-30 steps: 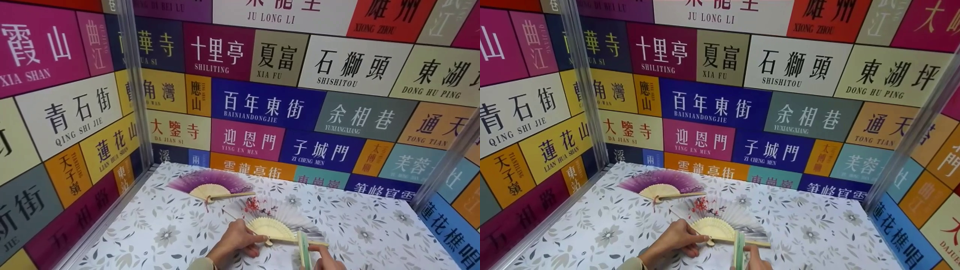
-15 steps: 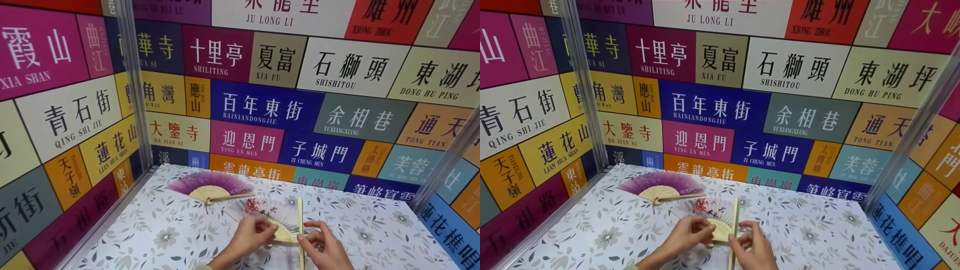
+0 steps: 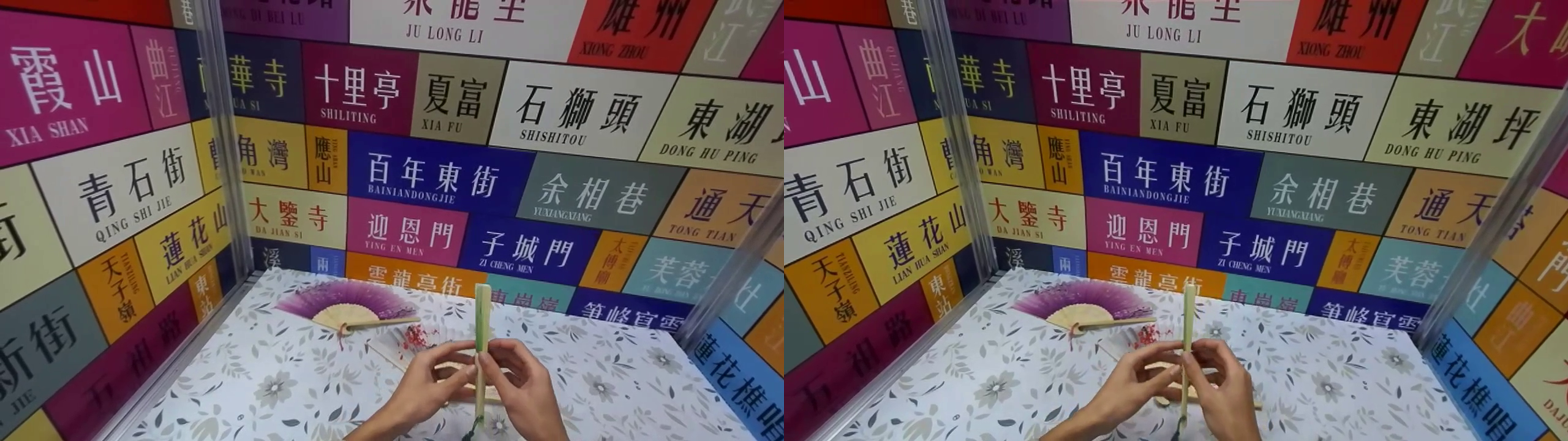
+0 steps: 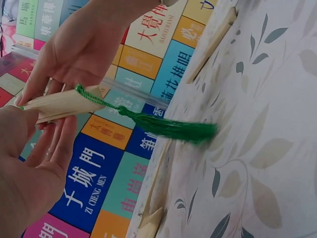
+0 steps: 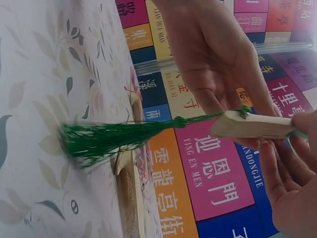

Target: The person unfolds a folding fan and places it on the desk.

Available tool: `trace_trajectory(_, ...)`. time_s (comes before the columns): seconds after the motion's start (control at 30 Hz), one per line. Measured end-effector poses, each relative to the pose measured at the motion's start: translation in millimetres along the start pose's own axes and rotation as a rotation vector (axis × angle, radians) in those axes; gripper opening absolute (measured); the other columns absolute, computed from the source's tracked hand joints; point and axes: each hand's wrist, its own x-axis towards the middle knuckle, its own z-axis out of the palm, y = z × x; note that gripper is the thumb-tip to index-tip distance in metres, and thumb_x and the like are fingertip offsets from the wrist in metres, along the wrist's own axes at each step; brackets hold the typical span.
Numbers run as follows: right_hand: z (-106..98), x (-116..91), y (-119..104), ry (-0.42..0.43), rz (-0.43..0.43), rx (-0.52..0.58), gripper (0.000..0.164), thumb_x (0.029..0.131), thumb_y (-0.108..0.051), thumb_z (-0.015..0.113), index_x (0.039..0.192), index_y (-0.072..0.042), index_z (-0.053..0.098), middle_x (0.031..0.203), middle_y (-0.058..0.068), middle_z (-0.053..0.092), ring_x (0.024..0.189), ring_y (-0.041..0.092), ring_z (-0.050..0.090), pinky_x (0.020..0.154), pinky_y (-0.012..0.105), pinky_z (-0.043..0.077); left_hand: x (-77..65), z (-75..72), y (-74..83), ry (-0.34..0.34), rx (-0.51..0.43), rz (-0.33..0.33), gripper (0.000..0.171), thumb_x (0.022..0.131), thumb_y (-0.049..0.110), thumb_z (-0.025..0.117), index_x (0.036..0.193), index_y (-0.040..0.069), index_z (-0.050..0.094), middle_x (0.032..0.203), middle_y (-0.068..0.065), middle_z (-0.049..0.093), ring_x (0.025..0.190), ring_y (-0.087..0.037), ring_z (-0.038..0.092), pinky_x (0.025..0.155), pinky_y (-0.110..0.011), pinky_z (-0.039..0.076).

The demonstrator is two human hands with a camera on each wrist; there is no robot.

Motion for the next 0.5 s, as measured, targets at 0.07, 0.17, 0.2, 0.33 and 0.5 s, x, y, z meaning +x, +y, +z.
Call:
trace_trajectory(0.07,1.9,0.3,-1.8,0.023,-0.016,0.012,0.044,0.087,-0.049,0.074,0.114,-0.015,0.068,0.111,0.007,0.073,0.104,0.014,0.071,0.084,0.030,0.064,0.8,-1.7,1.5,0.014,-0.030,0.009,0.035,0.099,0.021,0.066,0.134,0.022,0.064,0.118,-0.013,0.069,0.101,-0.028,0.074,0.086,-0.044,0.064)
trace_trajectory(0.17,3.2,0.8,-3.9,0.065,-0.019,0.036,0.043,0.084,-0.048,0.077,0.108,-0.013,0.074,0.107,0.006,0.076,0.102,0.011,0.072,0.083,0.030,0.064,2.5,-4.3,2.1,0.039,-0.050,0.026,0.036,0.096,0.019,0.069,0.132,0.019,0.065,0.116,-0.015,0.069,0.101,-0.029,0.074,0.086,-0.042,0.064)
trace_trajectory(0.2,3.4,0.8,-4.3,0.075,-0.019,0.044,0.041,0.084,-0.046,0.078,0.107,-0.012,0.076,0.106,0.006,0.077,0.101,0.011,0.073,0.082,0.030,0.065,3.0,-5.0,1.9,0.047,-0.050,0.032,0.036,0.096,0.018,0.070,0.132,0.018,0.065,0.115,-0.015,0.070,0.100,-0.029,0.074,0.085,-0.043,0.064)
trace_trajectory(0.33,3.7,-0.1,-4.7,0.062,0.004,0.082,0.035,0.085,-0.036,0.081,0.108,-0.010,0.077,0.107,0.008,0.077,0.100,0.014,0.074,0.079,0.031,0.066,5.1,-8.5,-0.1,0.068,-0.037,0.056,0.036,0.094,0.016,0.072,0.130,0.017,0.066,0.110,-0.015,0.071,0.097,-0.027,0.075,0.084,-0.043,0.065)
trace_trajectory(0.5,4.6,-1.5,-2.3,0.034,0.062,0.115,0.036,0.085,-0.030,0.082,0.114,-0.010,0.076,0.110,0.011,0.076,0.098,0.019,0.075,0.081,0.033,0.065,5.0,-13.1,-0.9,0.073,-0.032,0.080,0.032,0.096,0.016,0.069,0.129,0.014,0.068,0.110,-0.015,0.072,0.098,-0.025,0.074,0.087,-0.042,0.064)
